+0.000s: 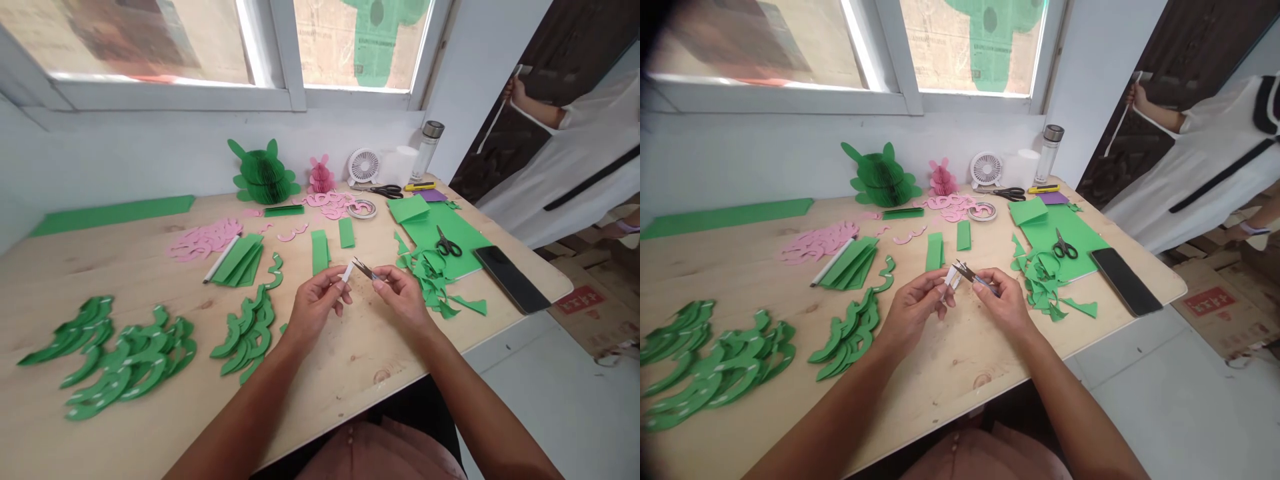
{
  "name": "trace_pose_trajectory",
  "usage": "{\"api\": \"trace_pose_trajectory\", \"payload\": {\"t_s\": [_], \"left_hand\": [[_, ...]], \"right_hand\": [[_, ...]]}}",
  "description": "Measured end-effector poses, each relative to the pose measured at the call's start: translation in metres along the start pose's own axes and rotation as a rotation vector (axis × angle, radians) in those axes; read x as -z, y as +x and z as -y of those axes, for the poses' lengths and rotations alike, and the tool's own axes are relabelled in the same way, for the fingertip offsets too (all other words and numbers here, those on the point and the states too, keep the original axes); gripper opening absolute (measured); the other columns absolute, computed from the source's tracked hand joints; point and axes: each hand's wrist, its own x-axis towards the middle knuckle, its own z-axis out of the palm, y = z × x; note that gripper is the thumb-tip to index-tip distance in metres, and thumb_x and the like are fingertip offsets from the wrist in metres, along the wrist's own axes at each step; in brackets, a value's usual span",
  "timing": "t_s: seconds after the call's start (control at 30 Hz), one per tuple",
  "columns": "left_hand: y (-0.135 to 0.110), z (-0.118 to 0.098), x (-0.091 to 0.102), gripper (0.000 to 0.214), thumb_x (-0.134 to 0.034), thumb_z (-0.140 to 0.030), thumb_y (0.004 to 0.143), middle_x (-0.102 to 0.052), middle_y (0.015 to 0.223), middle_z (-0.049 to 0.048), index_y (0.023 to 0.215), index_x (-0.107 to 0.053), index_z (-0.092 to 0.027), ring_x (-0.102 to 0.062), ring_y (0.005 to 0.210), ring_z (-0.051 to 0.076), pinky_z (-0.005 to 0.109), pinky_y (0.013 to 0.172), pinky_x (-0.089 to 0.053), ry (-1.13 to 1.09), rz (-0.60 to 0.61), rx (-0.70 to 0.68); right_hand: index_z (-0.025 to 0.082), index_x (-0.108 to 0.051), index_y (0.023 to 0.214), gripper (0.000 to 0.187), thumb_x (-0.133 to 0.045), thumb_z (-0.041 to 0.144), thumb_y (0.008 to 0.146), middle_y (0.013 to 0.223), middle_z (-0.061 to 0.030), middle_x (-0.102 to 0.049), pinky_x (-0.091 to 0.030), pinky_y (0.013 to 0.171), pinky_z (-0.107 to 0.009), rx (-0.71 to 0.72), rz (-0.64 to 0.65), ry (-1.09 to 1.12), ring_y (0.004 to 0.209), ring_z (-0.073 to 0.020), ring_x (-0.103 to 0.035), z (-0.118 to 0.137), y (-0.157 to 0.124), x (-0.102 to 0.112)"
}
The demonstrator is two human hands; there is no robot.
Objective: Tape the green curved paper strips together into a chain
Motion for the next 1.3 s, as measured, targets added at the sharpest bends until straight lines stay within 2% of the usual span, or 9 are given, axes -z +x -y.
{"api": "trace_pose_trajectory", "payload": {"t_s": [0.33,0.77,1.3], "left_hand": [[0.0011,0.0018,0.0023,0.032,-0.066,-0.026,0.074,-0.062,0.072,0.0026,0.105,-0.064,-0.018,-0.058,0.059,0.012,0.02,0.044,-0.042,-0.019,0.017,-0.002],[0.0012,0.0021,0.0019,0.031,-0.065,-0.027,0.074,-0.061,0.073,0.0027,0.104,-0.064,-0.017,-0.057,0.059,0.013,0.02,0.044,-0.042,-0.009,0.026,0.005],[-0.0006,0.0015,-0.0002,0.033,-0.066,-0.028,0.074,-0.061,0.073,0.003,0.104,-0.063,-0.017,-0.057,0.059,0.012,0.02,0.043,-0.042,-0.003,0.014,0.003]], "right_hand": [[0.018,-0.063,0.086,0.024,-0.064,0.037,0.072,0.076,-0.0022,-0.063,-0.041,0.058,-0.025,0.027,0.042,-0.038,0.066,-0.0139,-0.053,-0.0065,-0.0006,0.0018],[0.018,-0.065,0.083,0.026,-0.063,0.042,0.072,0.073,-0.0025,-0.063,-0.041,0.055,-0.025,0.027,-0.009,-0.072,0.061,-0.0132,-0.051,-0.0039,-0.0014,0.0006],[0.017,-0.064,0.082,0.024,-0.064,0.039,0.071,0.071,-0.0023,-0.062,-0.04,0.053,-0.024,0.047,-0.027,-0.087,0.058,-0.0122,-0.05,-0.0061,-0.0013,0.0]]}}
